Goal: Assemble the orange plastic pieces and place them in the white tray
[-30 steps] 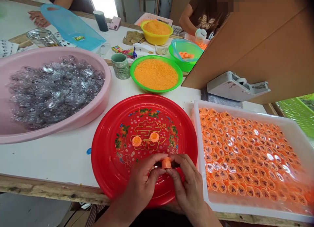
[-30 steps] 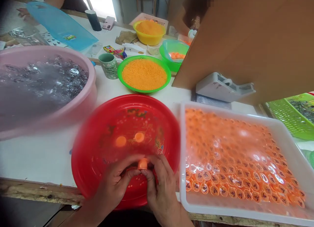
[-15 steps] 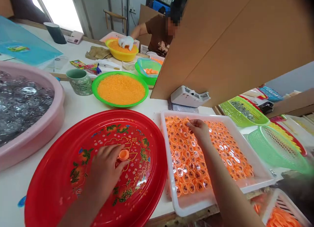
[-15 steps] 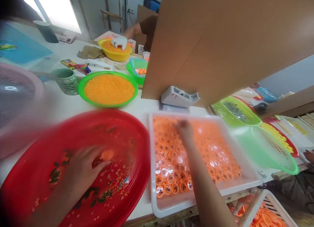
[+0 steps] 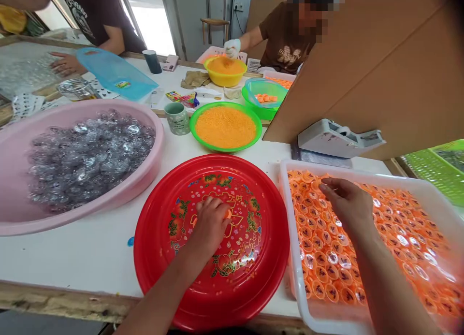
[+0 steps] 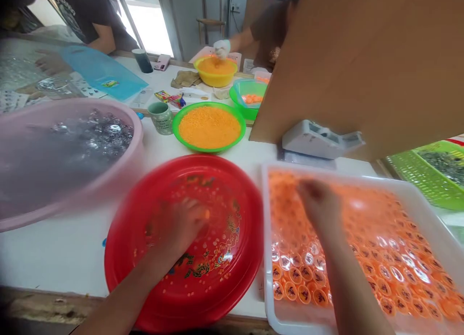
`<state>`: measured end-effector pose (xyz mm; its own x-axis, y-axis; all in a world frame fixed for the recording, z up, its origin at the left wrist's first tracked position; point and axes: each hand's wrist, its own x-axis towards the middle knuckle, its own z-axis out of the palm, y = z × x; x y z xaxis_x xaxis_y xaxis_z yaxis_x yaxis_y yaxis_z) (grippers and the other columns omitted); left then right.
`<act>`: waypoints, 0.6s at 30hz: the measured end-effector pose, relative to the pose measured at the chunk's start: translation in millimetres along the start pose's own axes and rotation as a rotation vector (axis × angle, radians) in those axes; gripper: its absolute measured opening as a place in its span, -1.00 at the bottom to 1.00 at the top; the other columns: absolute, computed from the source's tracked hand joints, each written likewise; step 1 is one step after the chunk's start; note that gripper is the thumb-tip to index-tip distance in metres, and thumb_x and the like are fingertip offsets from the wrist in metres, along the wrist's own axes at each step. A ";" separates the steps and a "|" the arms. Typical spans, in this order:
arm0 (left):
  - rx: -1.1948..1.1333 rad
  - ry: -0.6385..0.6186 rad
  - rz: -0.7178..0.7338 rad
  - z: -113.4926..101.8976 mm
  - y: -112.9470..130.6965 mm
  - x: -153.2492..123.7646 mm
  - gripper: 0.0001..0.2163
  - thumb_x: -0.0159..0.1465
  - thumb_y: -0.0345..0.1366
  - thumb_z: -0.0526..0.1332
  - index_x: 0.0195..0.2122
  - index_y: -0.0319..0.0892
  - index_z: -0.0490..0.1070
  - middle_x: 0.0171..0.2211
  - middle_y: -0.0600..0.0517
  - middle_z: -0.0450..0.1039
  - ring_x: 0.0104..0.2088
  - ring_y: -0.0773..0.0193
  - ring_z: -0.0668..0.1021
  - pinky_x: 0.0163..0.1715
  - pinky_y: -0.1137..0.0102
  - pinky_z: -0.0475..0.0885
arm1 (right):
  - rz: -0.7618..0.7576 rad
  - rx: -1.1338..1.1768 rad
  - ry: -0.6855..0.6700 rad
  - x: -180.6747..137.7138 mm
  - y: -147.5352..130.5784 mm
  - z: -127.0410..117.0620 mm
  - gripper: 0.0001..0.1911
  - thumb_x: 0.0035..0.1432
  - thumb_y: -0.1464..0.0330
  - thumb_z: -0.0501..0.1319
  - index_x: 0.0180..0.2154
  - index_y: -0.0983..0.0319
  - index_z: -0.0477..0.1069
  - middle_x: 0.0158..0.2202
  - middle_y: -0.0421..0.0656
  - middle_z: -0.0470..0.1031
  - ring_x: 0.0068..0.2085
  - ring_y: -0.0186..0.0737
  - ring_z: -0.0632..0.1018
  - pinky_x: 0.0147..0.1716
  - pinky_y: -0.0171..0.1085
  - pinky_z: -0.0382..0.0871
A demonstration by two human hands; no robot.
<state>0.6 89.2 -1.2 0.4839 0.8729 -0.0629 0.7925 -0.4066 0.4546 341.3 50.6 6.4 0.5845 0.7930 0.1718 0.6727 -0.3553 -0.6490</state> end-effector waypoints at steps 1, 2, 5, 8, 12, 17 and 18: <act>-0.025 0.007 0.015 -1.3 0.0 -2.8 -0.83 0.22 -0.53 0.14 -0.36 -0.18 0.49 -0.30 -0.03 0.46 -0.20 0.10 0.44 -0.17 0.19 0.28 | -0.031 0.051 -0.052 -17.4 -17.4 1.2 -0.66 0.01 0.12 0.28 -0.24 0.19 0.57 -0.35 -0.07 0.59 -0.36 -0.08 0.56 -0.35 -0.15 0.39; -0.047 0.020 0.030 -2.4 0.0 -6.8 -0.82 0.23 -0.53 0.13 -0.35 -0.18 0.49 -0.30 -0.04 0.47 -0.20 0.09 0.44 -0.15 0.18 0.29 | -0.045 0.110 -0.124 -37.2 -36.1 4.9 -0.70 0.03 0.14 0.28 -0.25 0.17 0.56 -0.31 -0.08 0.60 -0.32 -0.07 0.57 -0.30 -0.13 0.41; -0.156 0.087 0.057 -2.9 -1.3 -25.9 -0.79 0.27 -0.48 0.13 -0.12 -0.16 0.44 -0.18 -0.05 0.48 -0.13 0.07 0.45 -0.09 0.15 0.34 | -0.075 0.295 -0.390 -100.0 -88.5 31.0 -0.79 0.06 0.20 0.26 -0.29 0.15 0.55 -0.30 -0.11 0.59 -0.29 -0.08 0.57 -0.26 -0.13 0.42; -0.291 0.187 0.068 0.8 -5.7 -51.5 -0.62 0.28 -0.47 0.13 0.12 -0.07 0.26 -0.02 -0.05 0.42 -0.03 0.11 0.46 -0.04 0.20 0.39 | 0.025 0.531 -0.622 -148.9 -120.3 67.9 -0.76 0.10 0.26 0.26 -0.17 0.17 0.51 -0.26 -0.11 0.58 -0.25 -0.13 0.56 -0.26 -0.18 0.43; -0.367 0.279 0.098 7.0 -13.1 -77.0 -0.55 0.25 -0.53 0.14 0.14 -0.03 0.21 -0.02 -0.04 0.43 -0.02 0.19 0.49 -0.04 0.30 0.43 | 0.309 0.895 -0.830 -179.5 -130.3 100.3 -0.70 0.00 0.21 0.36 -0.24 0.23 0.46 -0.34 -0.13 0.55 -0.33 -0.20 0.54 -0.31 -0.24 0.43; -0.584 0.398 0.020 9.2 -25.3 -89.0 -0.68 0.15 -0.50 0.30 -0.09 -0.09 0.40 -0.17 0.01 0.51 -0.12 0.22 0.55 -0.09 0.39 0.47 | 0.352 0.922 -0.978 -183.9 -123.9 102.6 -0.74 0.05 0.21 0.33 -0.27 0.23 0.46 -0.33 -0.12 0.55 -0.42 -0.25 0.51 -0.34 -0.23 0.43; -0.618 0.407 -0.004 9.4 -29.3 -91.4 -0.74 0.13 -0.49 0.31 -0.16 -0.09 0.43 -0.19 0.02 0.51 -0.14 0.23 0.55 -0.11 0.40 0.47 | 0.256 0.811 -0.942 -181.3 -121.3 101.6 -0.78 0.10 0.23 0.29 -0.25 0.23 0.48 -0.31 -0.10 0.55 -0.38 -0.21 0.52 -0.31 -0.19 0.44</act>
<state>-63.4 18.8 -17.2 0.2101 0.9539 0.2142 0.3824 -0.2818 0.8800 107.6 0.2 -21.3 -0.1157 0.9089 -0.4006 -0.0763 -0.4102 -0.9088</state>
